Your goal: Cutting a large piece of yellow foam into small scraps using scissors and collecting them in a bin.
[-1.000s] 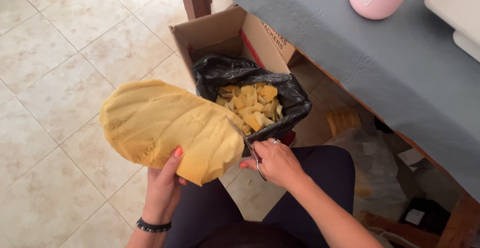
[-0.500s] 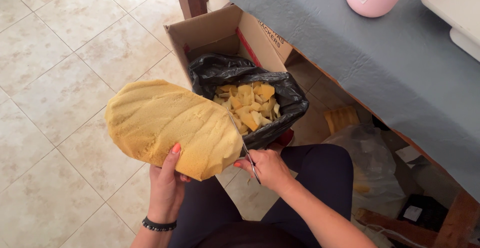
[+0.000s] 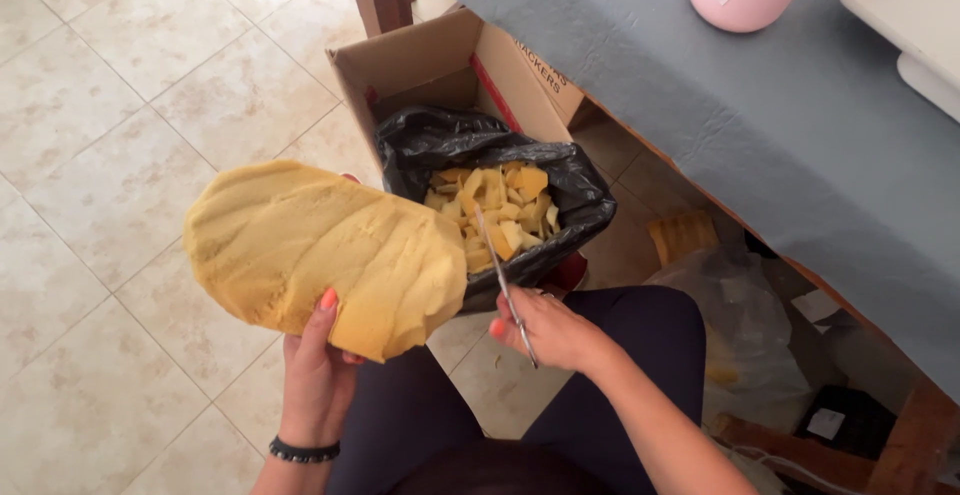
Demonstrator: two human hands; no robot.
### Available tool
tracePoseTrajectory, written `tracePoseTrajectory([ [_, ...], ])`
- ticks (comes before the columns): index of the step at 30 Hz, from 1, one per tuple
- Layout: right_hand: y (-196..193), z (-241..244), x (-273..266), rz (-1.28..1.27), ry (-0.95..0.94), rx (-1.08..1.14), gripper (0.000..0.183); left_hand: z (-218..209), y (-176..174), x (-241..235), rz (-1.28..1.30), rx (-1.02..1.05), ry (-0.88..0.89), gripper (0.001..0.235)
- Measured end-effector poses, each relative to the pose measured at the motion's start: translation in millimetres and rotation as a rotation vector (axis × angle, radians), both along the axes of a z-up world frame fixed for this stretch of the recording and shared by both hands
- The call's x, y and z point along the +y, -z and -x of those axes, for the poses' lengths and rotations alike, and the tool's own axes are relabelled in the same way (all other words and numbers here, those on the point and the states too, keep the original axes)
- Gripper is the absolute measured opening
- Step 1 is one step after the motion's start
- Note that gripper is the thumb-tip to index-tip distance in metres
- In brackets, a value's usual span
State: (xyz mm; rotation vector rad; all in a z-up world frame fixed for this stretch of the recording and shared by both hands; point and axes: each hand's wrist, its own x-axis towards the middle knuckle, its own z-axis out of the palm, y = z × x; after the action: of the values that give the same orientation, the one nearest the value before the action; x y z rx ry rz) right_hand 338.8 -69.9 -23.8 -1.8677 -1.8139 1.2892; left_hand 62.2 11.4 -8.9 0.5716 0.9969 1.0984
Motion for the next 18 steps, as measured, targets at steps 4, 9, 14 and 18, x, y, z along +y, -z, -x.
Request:
tracePoseTrajectory([
  [4,-22,7,5,0.071,-0.123,-0.016,0.084,1,9,-1,0.0,-0.01,0.0,0.029],
  [9,-25,13,13,0.036,-0.19,0.015,0.091,-2,8,0,-0.024,0.048,0.074,0.028],
  [14,7,21,6,-0.118,0.096,0.112,0.06,-4,7,7,-0.043,0.117,0.034,0.026],
  [18,21,37,-2,-0.127,0.27,0.205,0.06,-13,-1,11,-0.018,0.159,0.049,0.029],
])
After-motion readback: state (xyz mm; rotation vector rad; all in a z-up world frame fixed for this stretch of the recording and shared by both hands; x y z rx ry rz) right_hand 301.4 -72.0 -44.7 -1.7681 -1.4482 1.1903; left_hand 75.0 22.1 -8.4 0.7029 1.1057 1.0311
